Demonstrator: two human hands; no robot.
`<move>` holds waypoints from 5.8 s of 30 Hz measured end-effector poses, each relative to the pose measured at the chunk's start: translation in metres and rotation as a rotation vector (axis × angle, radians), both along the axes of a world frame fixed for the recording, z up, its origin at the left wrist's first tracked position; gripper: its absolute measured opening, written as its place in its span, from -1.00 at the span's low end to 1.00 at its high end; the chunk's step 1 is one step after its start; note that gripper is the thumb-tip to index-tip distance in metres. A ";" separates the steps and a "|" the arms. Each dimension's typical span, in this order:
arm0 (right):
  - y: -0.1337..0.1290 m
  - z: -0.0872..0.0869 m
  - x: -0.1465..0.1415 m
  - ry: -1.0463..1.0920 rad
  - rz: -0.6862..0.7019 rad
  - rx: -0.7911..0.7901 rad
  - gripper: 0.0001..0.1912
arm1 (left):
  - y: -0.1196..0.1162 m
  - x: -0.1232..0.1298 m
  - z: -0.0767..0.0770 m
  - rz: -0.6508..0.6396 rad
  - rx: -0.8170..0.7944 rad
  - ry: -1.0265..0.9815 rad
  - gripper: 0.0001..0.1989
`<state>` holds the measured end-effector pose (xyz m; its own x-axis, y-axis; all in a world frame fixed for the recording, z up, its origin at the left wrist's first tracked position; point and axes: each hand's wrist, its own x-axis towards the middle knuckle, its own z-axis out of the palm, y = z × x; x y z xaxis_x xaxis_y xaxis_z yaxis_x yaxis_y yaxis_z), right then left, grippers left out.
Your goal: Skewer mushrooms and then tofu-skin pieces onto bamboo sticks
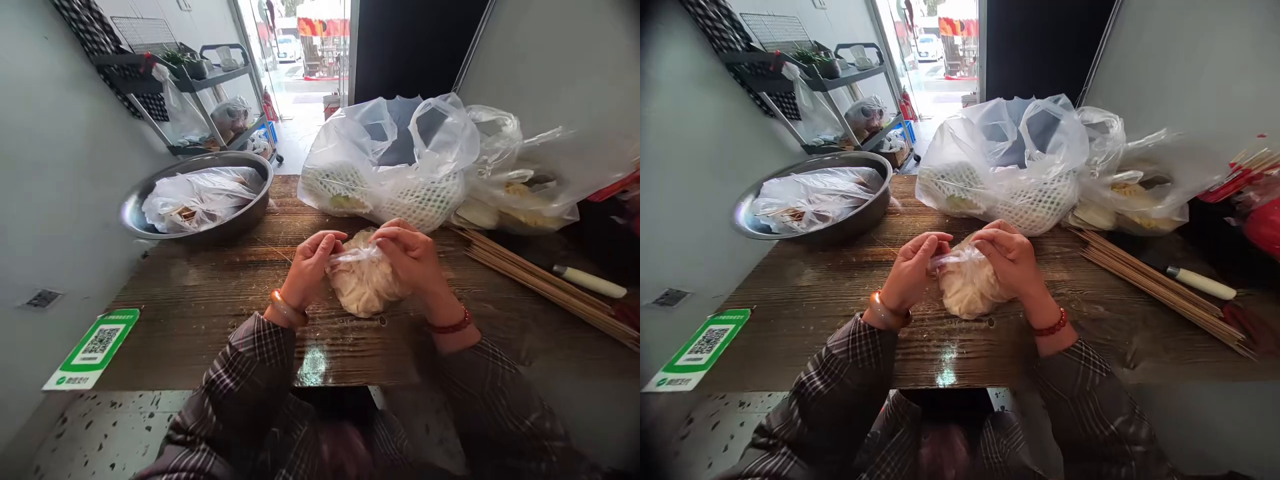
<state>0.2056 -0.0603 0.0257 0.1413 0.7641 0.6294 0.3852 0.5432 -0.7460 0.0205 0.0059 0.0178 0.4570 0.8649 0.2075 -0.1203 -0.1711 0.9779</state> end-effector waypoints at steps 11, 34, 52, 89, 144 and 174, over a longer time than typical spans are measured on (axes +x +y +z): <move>-0.008 -0.014 -0.009 -0.068 0.018 -0.097 -0.88 | -0.009 0.007 -0.016 -0.264 0.470 0.077 -0.83; -0.002 -0.017 -0.019 -0.660 -0.151 -0.171 -0.95 | -0.008 0.010 -0.012 0.157 0.398 0.374 -0.86; 0.005 -0.018 -0.021 -0.396 -0.194 -0.202 -0.90 | 0.000 0.010 -0.012 0.089 0.608 0.542 -0.90; -0.003 -0.020 -0.018 -0.650 -0.208 -0.035 -0.87 | -0.003 0.010 -0.011 0.032 0.313 0.348 -0.92; -0.002 -0.023 -0.009 -0.280 -0.111 -0.121 -0.78 | 0.003 0.008 -0.024 0.220 0.670 0.303 -0.31; 0.003 -0.020 0.060 0.993 -0.444 0.015 -0.92 | 0.003 -0.015 0.017 -0.002 0.065 -0.284 -0.61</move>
<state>0.2652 -0.0571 0.0053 0.8541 0.5122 0.0906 -0.2216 0.5160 -0.8275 0.0052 0.0084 0.0352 0.3743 0.8447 0.3825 -0.3884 -0.2317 0.8919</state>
